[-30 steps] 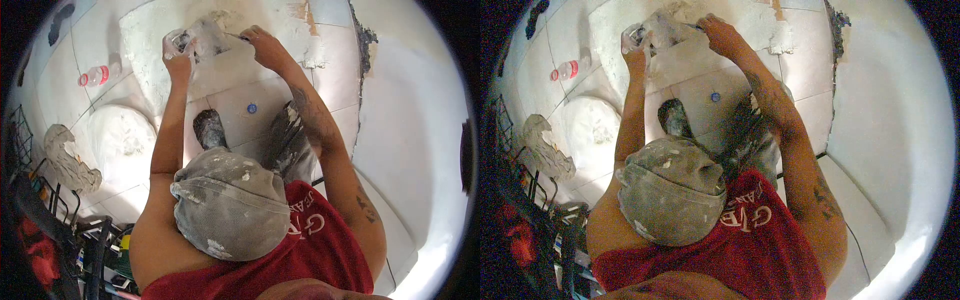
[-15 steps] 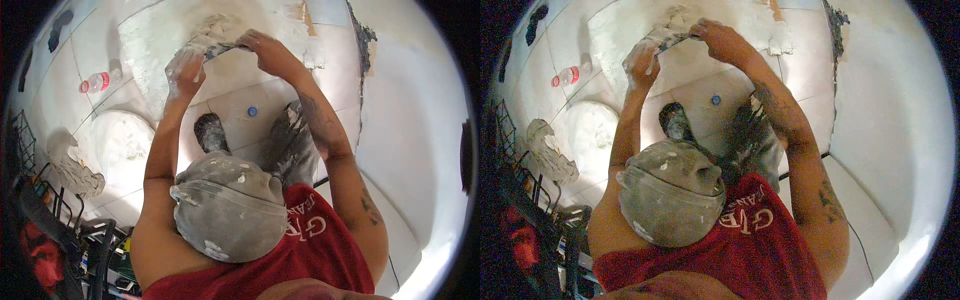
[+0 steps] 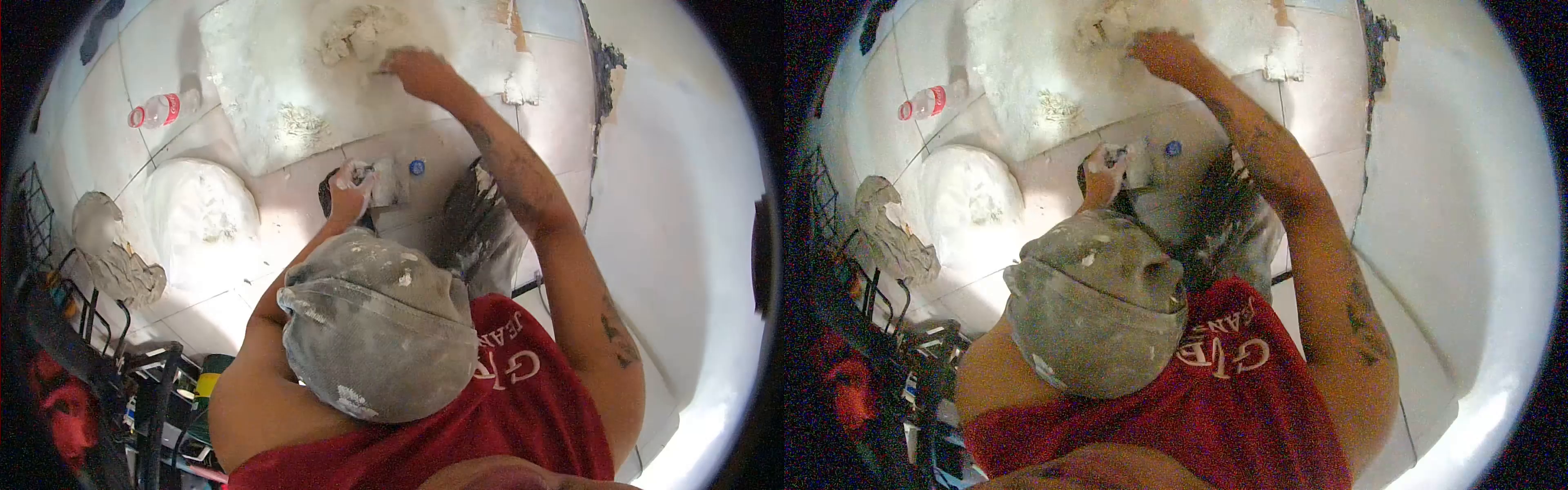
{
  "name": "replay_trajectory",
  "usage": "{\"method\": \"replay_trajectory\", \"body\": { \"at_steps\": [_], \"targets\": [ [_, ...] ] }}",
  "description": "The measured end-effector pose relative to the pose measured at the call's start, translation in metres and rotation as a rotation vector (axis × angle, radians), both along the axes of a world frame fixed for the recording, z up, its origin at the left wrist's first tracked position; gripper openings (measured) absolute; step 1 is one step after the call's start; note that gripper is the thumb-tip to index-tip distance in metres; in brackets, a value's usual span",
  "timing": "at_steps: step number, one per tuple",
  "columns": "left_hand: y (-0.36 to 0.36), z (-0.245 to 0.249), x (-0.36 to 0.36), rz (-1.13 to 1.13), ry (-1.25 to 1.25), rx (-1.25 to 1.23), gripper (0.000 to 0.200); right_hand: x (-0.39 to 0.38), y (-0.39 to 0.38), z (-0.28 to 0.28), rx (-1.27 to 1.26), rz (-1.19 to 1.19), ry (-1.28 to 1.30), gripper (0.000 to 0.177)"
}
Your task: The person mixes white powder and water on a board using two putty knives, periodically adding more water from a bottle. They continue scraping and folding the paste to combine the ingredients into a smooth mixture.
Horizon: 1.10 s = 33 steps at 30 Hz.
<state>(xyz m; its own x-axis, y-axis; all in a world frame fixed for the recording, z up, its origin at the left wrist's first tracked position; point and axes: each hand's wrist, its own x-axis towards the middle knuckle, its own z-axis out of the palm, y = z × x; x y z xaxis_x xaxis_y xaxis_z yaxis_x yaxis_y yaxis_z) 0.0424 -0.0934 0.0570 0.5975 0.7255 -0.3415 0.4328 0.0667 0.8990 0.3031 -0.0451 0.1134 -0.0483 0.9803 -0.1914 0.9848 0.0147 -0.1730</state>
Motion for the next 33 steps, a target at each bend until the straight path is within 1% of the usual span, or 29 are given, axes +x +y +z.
{"method": "replay_trajectory", "body": {
  "at_steps": [1, 2, 3, 4, 6, 7, 8, 10, 11, 12, 14, 15, 17, 19, 20, 23, 24, 26, 27, 28, 30, 32, 33],
  "targets": [
    [-0.006, 0.0, -0.003, -0.038, 0.019, -0.006, 0.021, 0.002, 0.001, 0.0, -0.021, -0.042, -0.034, 0.031],
    [-0.007, -0.002, -0.002, -0.083, -0.054, 0.15, 0.022, 0.006, 0.008, 0.0, -0.036, -0.075, -0.074, 0.032],
    [-0.006, -0.007, 0.0, -0.114, -0.061, 0.233, 0.023, 0.007, 0.016, -0.002, -0.054, -0.102, -0.111, 0.032],
    [-0.005, -0.014, -0.001, -0.146, -0.063, 0.312, 0.025, 0.004, 0.009, -0.03, -0.096, -0.178, 0.021, 0.032],
    [-0.003, -0.022, -0.001, -0.111, -0.062, 0.278, 0.031, -0.007, -0.005, -0.031, 0.129, -0.08, -0.027, 0.032],
    [-0.005, -0.026, 0.003, -0.037, -0.058, 0.161, 0.036, -0.007, -0.006, -0.029, 0.248, -0.027, -0.053, 0.032],
    [-0.006, -0.025, 0.006, 0.029, -0.05, 0.039, 0.041, -0.002, -0.001, -0.02, 0.167, 0.027, -0.161, 0.032],
    [-0.003, -0.022, 0.008, -0.005, -0.006, 0.205, 0.056, 0.009, 0.017, -0.011, 0.014, -0.136, -0.016, 0.032],
    [0.001, -0.018, 0.012, -0.015, 0.01, 0.291, 0.064, 0.016, 0.024, -0.015, -0.059, -0.209, 0.052, 0.032],
    [0.002, -0.013, 0.014, -0.034, 0.082, 0.171, 0.068, 0.011, 0.02, -0.023, -0.001, -0.184, 0.084, 0.03],
    [0.006, -0.004, 0.015, -0.079, 0.231, -0.061, 0.078, -0.002, 0.003, -0.038, 0.039, -0.079, 0.012, 0.029],
    [0.007, -0.008, 0.015, -0.083, 0.169, 0.015, 0.079, -0.005, 0.001, -0.042, 0.068, -0.03, -0.027, 0.029],
    [0.001, -0.022, 0.014, -0.098, 0.045, 0.161, 0.082, 0.001, 0.017, -0.019, 0.009, -0.036, -0.088, 0.026],
    [0.004, -0.012, 0.017, -0.091, 0.033, 0.105, 0.082, 0.007, 0.028, 0.005, -0.061, -0.073, -0.139, 0.024],
    [0.004, -0.008, 0.02, -0.086, 0.024, 0.078, 0.082, 0.011, 0.032, 0.002, 0.077, -0.063, -0.179, 0.021],
    [-0.003, -0.02, 0.016, -0.07, 0.051, 0.121, 0.08, -0.01, 0.023, -0.02, -0.039, -0.27, -0.006, 0.019],
    [-0.001, -0.026, 0.015, -0.076, 0.073, 0.027, 0.08, -0.004, 0.018, -0.042, 0.125, -0.134, 0.026, 0.017],
    [0.0, -0.038, 0.009, -0.078, 0.132, -0.165, 0.078, 0.004, 0.028, -0.014, -0.012, -0.107, -0.013, 0.017],
    [0.002, -0.034, 0.008, -0.126, 0.102, 0.024, 0.074, 0.006, 0.032, -0.001, -0.086, -0.1, -0.025, 0.017],
    [0.005, -0.027, 0.008, -0.206, 0.066, 0.211, 0.071, 0.007, 0.028, 0.003, -0.001, -0.224, 0.093, 0.015],
    [-0.006, -0.026, 0.009, -0.19, -0.012, 0.301, 0.069, 0.006, 0.032, 0.008, 0.162, -0.369, 0.298, 0.012],
    [-0.007, -0.042, 0.01, -0.086, -0.07, 0.149, 0.072, 0.013, 0.032, -0.026, 0.125, -0.154, 0.122, 0.01],
    [-0.004, -0.058, 0.003, -0.166, 0.018, 0.192, 0.072, 0.017, 0.036, -0.039, 0.107, -0.039, 0.033, 0.009]
  ]
}}
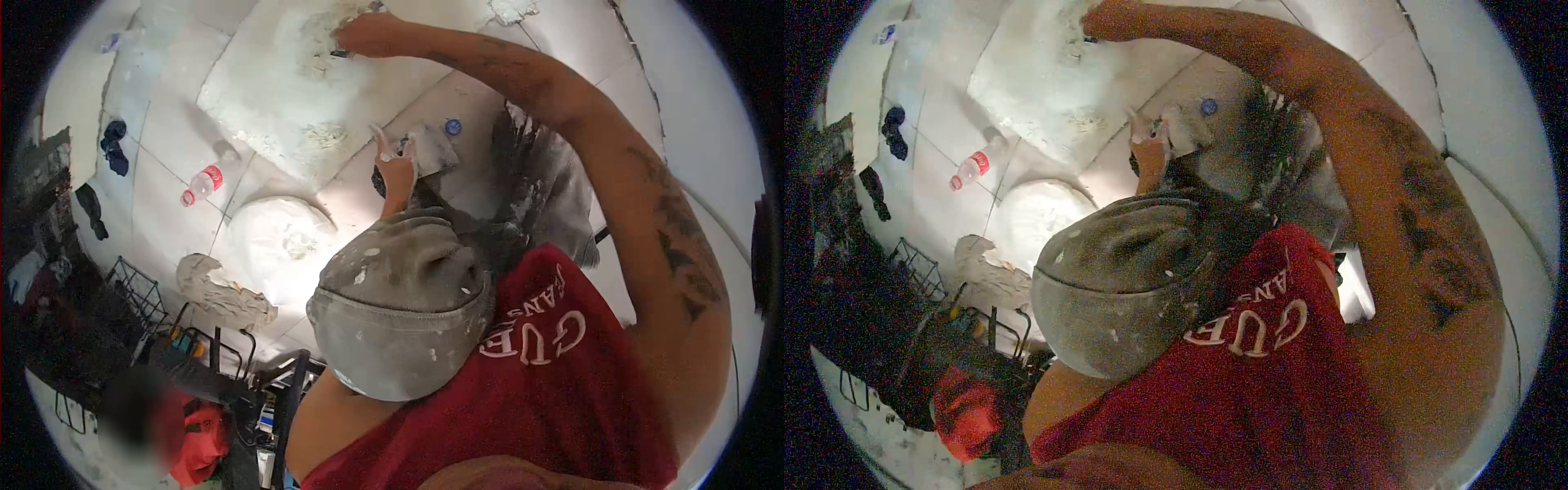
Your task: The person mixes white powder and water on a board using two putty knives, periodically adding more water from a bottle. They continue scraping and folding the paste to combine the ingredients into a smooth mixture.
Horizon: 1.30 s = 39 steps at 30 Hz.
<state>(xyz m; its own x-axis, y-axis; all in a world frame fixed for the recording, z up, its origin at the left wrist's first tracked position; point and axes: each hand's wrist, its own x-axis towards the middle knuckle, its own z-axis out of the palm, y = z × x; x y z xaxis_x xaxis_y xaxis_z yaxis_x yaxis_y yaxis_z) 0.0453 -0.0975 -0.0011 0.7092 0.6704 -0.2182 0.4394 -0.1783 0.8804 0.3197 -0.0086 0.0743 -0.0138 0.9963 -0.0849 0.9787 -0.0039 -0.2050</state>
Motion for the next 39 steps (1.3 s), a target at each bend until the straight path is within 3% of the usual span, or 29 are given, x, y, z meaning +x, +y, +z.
{"method": "replay_trajectory", "body": {
  "at_steps": [2, 4, 5, 8, 9, 11, 12, 13, 16, 18, 20, 21, 22, 24, 26, 27, 30, 31, 34, 36, 39],
  "targets": [
    [0.005, -0.022, -0.006, -0.138, 0.175, 0.096, 0.07, 0.009, 0.016, 0.006, 0.132, -0.02, -0.043, 0.01],
    [0.003, 0.007, 0.002, -0.103, 0.177, 0.238, 0.071, 0.016, 0.033, 0.006, 0.34, -0.011, -0.061, 0.011],
    [0.0, 0.021, 0.008, -0.075, 0.175, 0.305, 0.071, 0.013, 0.037, -0.001, 0.319, -0.065, -0.033, 0.014],
    [0.004, 0.012, 0.006, 0.018, 0.048, -0.051, 0.071, 0.0, 0.006, 0.002, -0.054, 0.009, -0.046, 0.01],
    [0.005, 0.011, 0.008, 0.049, 0.051, -0.065, 0.07, -0.001, 0.005, 0.011, -0.096, -0.056, -0.011, 0.012],
    [0.001, 0.025, 0.014, 0.091, 0.06, -0.106, 0.067, 0.013, 0.018, 0.011, 0.087, -0.027, -0.066, 0.01],
    [0.004, 0.032, 0.012, -0.011, 0.124, -0.013, 0.068, 0.022, 0.024, 0.008, 0.174, -0.017, -0.09, 0.014],
    [0.007, 0.038, 0.01, -0.109, 0.185, 0.076, 0.069, 0.032, 0.041, -0.002, 0.176, -0.067, -0.022, 0.017],
    [0.001, 0.043, 0.012, -0.07, 0.206, 0.103, 0.072, 0.02, 0.043, -0.03, 0.083, -0.127, -0.084, 0.022],
    [0.003, 0.041, 0.014, 0.003, 0.125, 0.031, 0.075, 0.006, 0.014, 0.009, 0.084, -0.088, 0.0, 0.028],
    [0.002, 0.03, 0.012, 0.023, 0.011, -0.065, 0.078, 0.007, 0.01, 0.03, -0.038, -0.077, -0.033, 0.03],
    [-0.003, 0.003, 0.001, 0.031, -0.009, -0.099, 0.078, 0.022, 0.023, 0.013, -0.092, 0.001, 0.031, 0.024],
    [-0.009, -0.046, -0.013, 0.038, -0.036, -0.13, 0.078, 0.029, 0.032, 0.01, -0.021, -0.032, 0.03, 0.022],
    [-0.01, -0.049, -0.003, 0.046, -0.034, -0.095, 0.079, 0.037, 0.044, 0.006, 0.113, -0.087, 0.027, 0.018],
    [0.002, 0.032, 0.015, 0.056, 0.046, 0.024, 0.08, 0.02, 0.031, 0.003, 0.003, -0.13, -0.029, 0.014],
    [0.005, 0.03, 0.014, 0.015, 0.152, -0.01, 0.08, 0.012, 0.024, 0.003, -0.049, -0.147, -0.059, 0.016],
    [-0.003, 0.01, 0.01, 0.11, -0.086, -0.017, 0.079, 0.02, 0.008, 0.004, -0.026, 0.039, -0.012, 0.017],
    [-0.003, 0.016, 0.012, 0.13, -0.044, -0.062, 0.079, 0.025, 0.014, 0.01, -0.116, -0.057, -0.056, 0.015],
    [0.005, 0.041, 0.019, 0.146, 0.052, -0.176, 0.079, 0.05, 0.042, 0.033, 0.023, 0.052, 0.041, 0.011],
    [0.008, 0.054, 0.019, 0.136, 0.096, -0.24, 0.079, 0.053, 0.06, 0.032, 0.069, 0.089, -0.038, 0.014],
    [0.004, 0.046, 0.019, 0.154, 0.031, -0.07, 0.076, 0.055, 0.067, 0.007, 0.2, 0.134, -0.02, 0.013]
  ]
}}
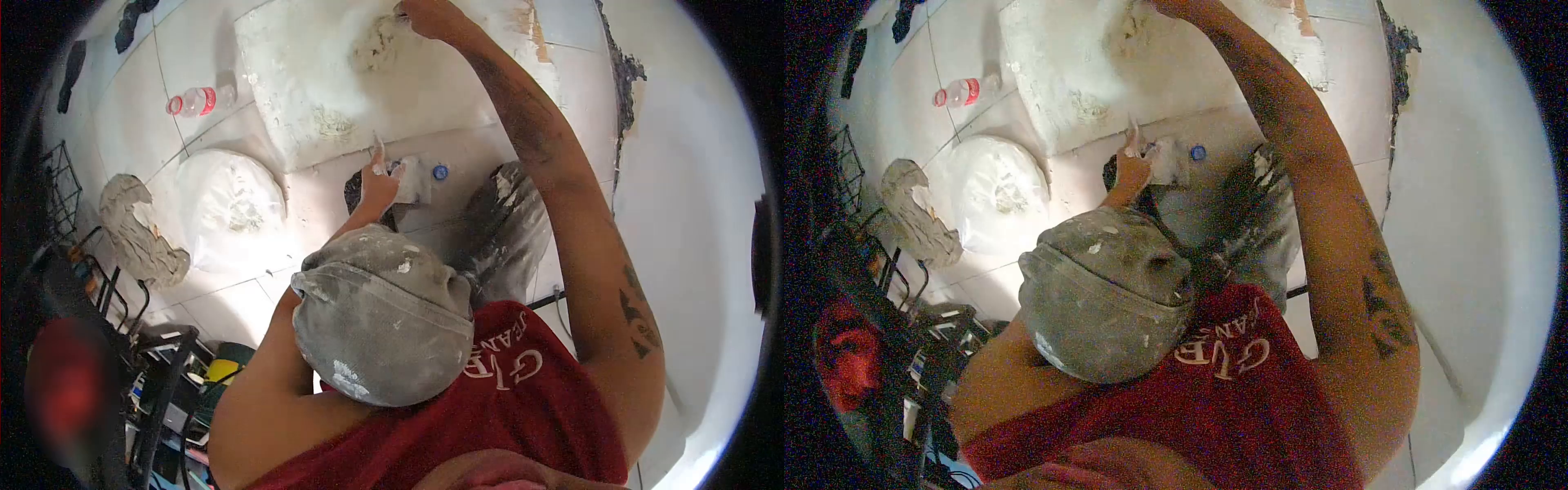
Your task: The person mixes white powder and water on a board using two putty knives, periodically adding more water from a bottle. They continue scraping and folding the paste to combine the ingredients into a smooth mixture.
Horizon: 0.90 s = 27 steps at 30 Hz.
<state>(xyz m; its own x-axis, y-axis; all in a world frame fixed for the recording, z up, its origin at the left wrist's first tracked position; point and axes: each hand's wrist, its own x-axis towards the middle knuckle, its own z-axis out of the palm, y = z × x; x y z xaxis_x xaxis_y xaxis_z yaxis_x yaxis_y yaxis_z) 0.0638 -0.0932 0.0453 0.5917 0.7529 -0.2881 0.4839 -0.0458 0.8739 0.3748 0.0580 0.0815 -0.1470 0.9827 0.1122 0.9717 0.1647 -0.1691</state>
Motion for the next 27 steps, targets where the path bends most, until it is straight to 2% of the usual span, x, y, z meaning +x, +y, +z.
{"method": "replay_trajectory", "body": {
  "at_steps": [2, 5, 7, 9, 11, 12, 14, 15, 18, 19, 21, 23, 27],
  "targets": [
    [-0.004, -0.011, -0.004, -0.036, 0.017, 0.115, 0.073, -0.01, -0.003, -0.004, -0.017, -0.059, 0.024, 0.013],
    [-0.014, -0.055, -0.024, -0.39, 0.206, 0.585, 0.07, -0.029, -0.012, -0.001, -0.305, -0.168, -0.116, 0.015],
    [-0.015, -0.067, -0.024, -0.325, 0.09, 0.688, 0.072, -0.042, -0.024, 0.006, -0.359, -0.167, -0.111, 0.014],
    [-0.005, -0.06, -0.016, -0.263, 0.022, 0.599, 0.076, -0.035, -0.02, 0.013, -0.343, -0.138, -0.071, 0.013],
    [-0.006, -0.04, -0.012, -0.194, -0.004, 0.322, 0.081, -0.025, -0.024, 0.005, -0.296, -0.071, 0.021, 0.013],
    [-0.007, -0.034, -0.01, -0.144, -0.028, 0.207, 0.083, -0.018, -0.022, 0.001, -0.195, -0.03, 0.071, 0.013],
    [-0.007, -0.031, -0.002, -0.004, -0.116, 0.056, 0.086, -0.014, -0.014, 0.022, -0.315, -0.069, -0.037, 0.014],
    [-0.007, -0.028, -0.002, -0.008, -0.083, 0.016, 0.087, -0.015, -0.012, 0.032, -0.379, -0.089, -0.086, 0.014],
    [0.0, 0.001, 0.0, -0.013, 0.016, -0.113, 0.087, -0.005, -0.003, 0.033, -0.238, -0.106, -0.093, 0.016],
    [0.001, 0.007, 0.001, -0.02, 0.045, -0.158, 0.086, -0.001, 0.002, 0.026, -0.178, -0.048, -0.059, 0.016],
    [0.001, 0.0, 0.0, -0.023, 0.017, -0.137, 0.086, 0.004, 0.012, 0.005, -0.058, 0.056, 0.008, 0.016],
    [-0.004, -0.019, -0.002, -0.001, -0.095, -0.01, 0.085, -0.01, 0.012, -0.011, -0.044, 0.051, -0.044, 0.016],
    [-0.006, -0.009, -0.003, -0.02, -0.001, -0.179, 0.077, -0.043, -0.004, -0.015, -0.112, -0.09, -0.016, 0.02]
  ]
}}
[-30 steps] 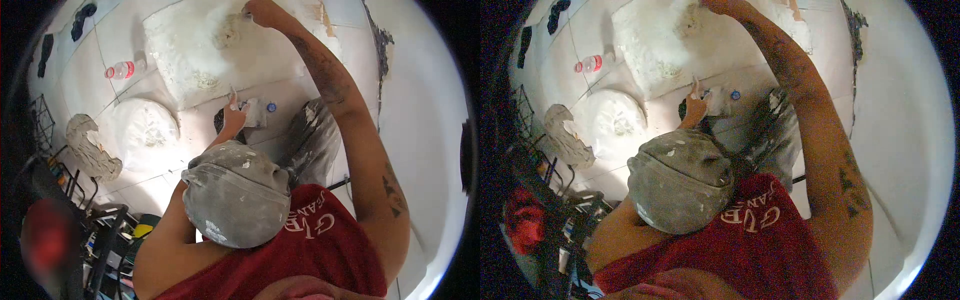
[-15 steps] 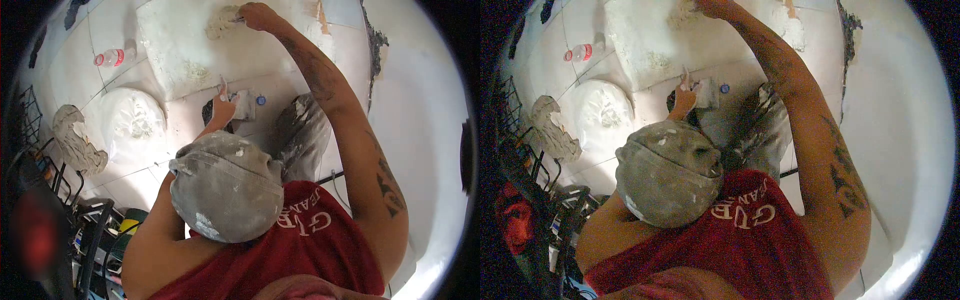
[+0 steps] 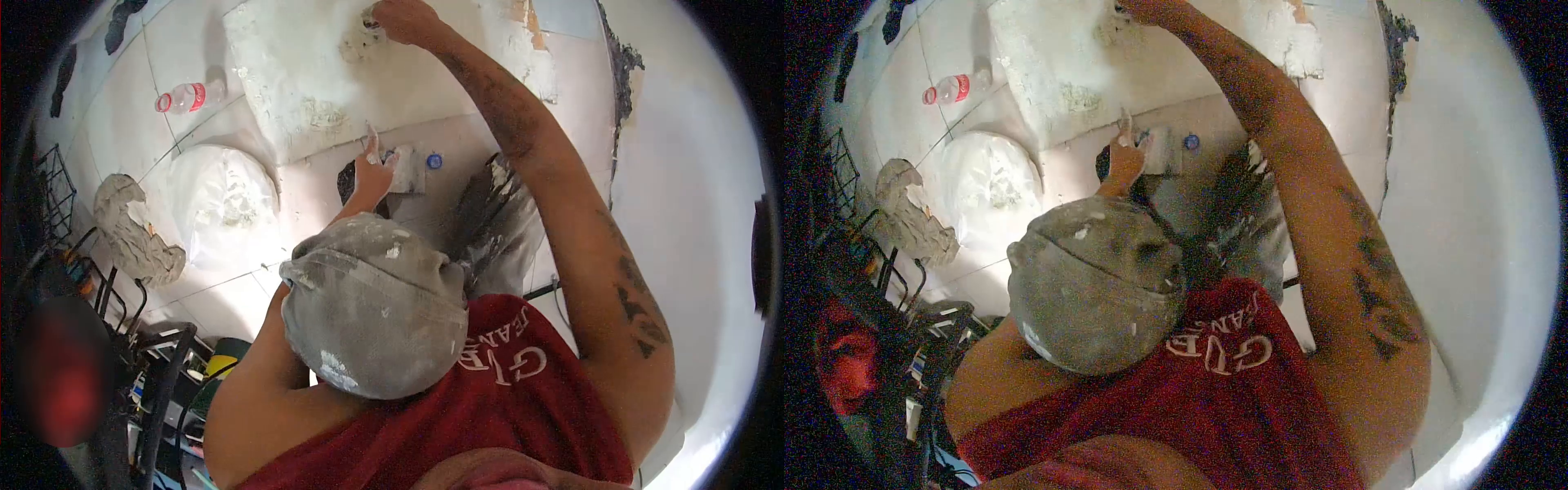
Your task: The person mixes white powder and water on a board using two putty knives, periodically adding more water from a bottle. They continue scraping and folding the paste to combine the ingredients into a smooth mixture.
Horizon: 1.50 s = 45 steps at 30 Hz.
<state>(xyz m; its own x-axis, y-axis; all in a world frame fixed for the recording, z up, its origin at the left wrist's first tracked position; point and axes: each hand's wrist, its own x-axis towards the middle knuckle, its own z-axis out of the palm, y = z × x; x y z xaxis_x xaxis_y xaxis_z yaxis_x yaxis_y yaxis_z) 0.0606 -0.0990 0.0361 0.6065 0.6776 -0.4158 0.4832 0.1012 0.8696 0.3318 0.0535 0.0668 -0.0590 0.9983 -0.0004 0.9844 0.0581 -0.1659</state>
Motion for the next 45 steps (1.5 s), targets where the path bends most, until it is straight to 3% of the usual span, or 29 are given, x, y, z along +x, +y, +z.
{"method": "replay_trajectory", "body": {
  "at_steps": [2, 3, 5, 7, 9, 12, 13, 15, 16, 18, 19, 21, 22, 24, 27, 37, 39, 41, 45],
  "targets": [
    [-0.004, -0.051, -0.009, -0.032, -0.044, -0.177, 0.072, 0.0, -0.014, 0.013, -0.139, 0.052, -0.104, 0.013],
    [-0.01, -0.095, -0.021, -0.281, 0.057, 0.329, 0.069, 0.0, -0.008, 0.021, -0.178, 0.1, -0.154, 0.009],
    [-0.013, -0.103, -0.032, -0.584, 0.266, 1.025, 0.068, 0.0, -0.014, 0.031, -0.156, 0.104, -0.055, 0.008],
    [-0.01, -0.046, -0.022, -0.415, 0.209, 0.848, 0.072, 0.006, -0.017, 0.026, -0.151, 0.131, -0.113, 0.015],
    [0.0, -0.003, -0.001, 0.05, -0.085, 0.116, 0.074, 0.007, -0.021, 0.04, -0.168, 0.083, -0.055, 0.019],
    [0.022, 0.048, 0.005, -0.177, 0.23, -0.193, 0.078, 0.021, -0.022, 0.063, -0.22, -0.016, -0.014, 0.026],
    [0.015, 0.034, -0.003, -0.165, 0.126, 0.176, 0.066, 0.026, -0.026, 0.071, -0.25, -0.063, -0.008, 0.028],
    [0.025, 0.051, -0.012, -0.071, 0.173, 0.011, 0.068, 0.04, -0.025, 0.082, -0.196, -0.065, -0.031, 0.031],
    [0.028, 0.023, -0.032, -0.047, 0.233, 0.214, 0.062, 0.048, -0.02, 0.085, -0.16, -0.064, -0.042, 0.032],
    [0.072, 0.037, -0.053, 0.275, -0.047, 0.07, 0.064, 0.064, -0.004, 0.071, -0.045, 0.076, -0.104, 0.025],
    [0.1, 0.044, -0.06, 0.467, -0.183, 0.097, 0.068, 0.067, 0.004, 0.067, 0.015, 0.152, -0.13, 0.022],
    [0.157, 0.065, -0.073, 0.734, -0.369, 0.282, 0.077, 0.058, 0.02, 0.077, -0.117, 0.052, -0.059, 0.024],
    [0.176, 0.084, -0.075, 0.728, -0.124, 0.561, 0.081, 0.053, 0.025, 0.08, -0.182, 0.004, -0.017, 0.025],
    [0.22, 0.079, -0.083, 0.784, -0.037, 0.791, 0.088, 0.052, 0.034, 0.054, -0.159, -0.037, -0.061, 0.032],
    [0.257, 0.04, -0.093, 0.758, -0.003, 0.922, 0.076, 0.041, 0.034, 0.041, -0.183, -0.058, 0.017, 0.035],
    [0.327, -0.031, -0.104, 0.671, -0.362, 0.657, 0.058, 0.015, 0.003, 0.039, -0.191, -0.013, -0.121, 0.024],
    [0.315, -0.016, -0.095, 0.579, -0.291, 0.672, 0.055, 0.008, -0.009, 0.043, -0.188, 0.0, -0.083, 0.025],
    [0.287, 0.034, -0.067, 0.441, -0.109, 0.72, 0.048, 0.001, -0.026, 0.048, -0.188, -0.001, -0.029, 0.026],
    [0.265, 0.066, -0.03, 0.238, 0.059, 0.865, 0.044, -0.007, -0.056, 0.054, -0.269, -0.172, 0.004, 0.032]
  ]
}}
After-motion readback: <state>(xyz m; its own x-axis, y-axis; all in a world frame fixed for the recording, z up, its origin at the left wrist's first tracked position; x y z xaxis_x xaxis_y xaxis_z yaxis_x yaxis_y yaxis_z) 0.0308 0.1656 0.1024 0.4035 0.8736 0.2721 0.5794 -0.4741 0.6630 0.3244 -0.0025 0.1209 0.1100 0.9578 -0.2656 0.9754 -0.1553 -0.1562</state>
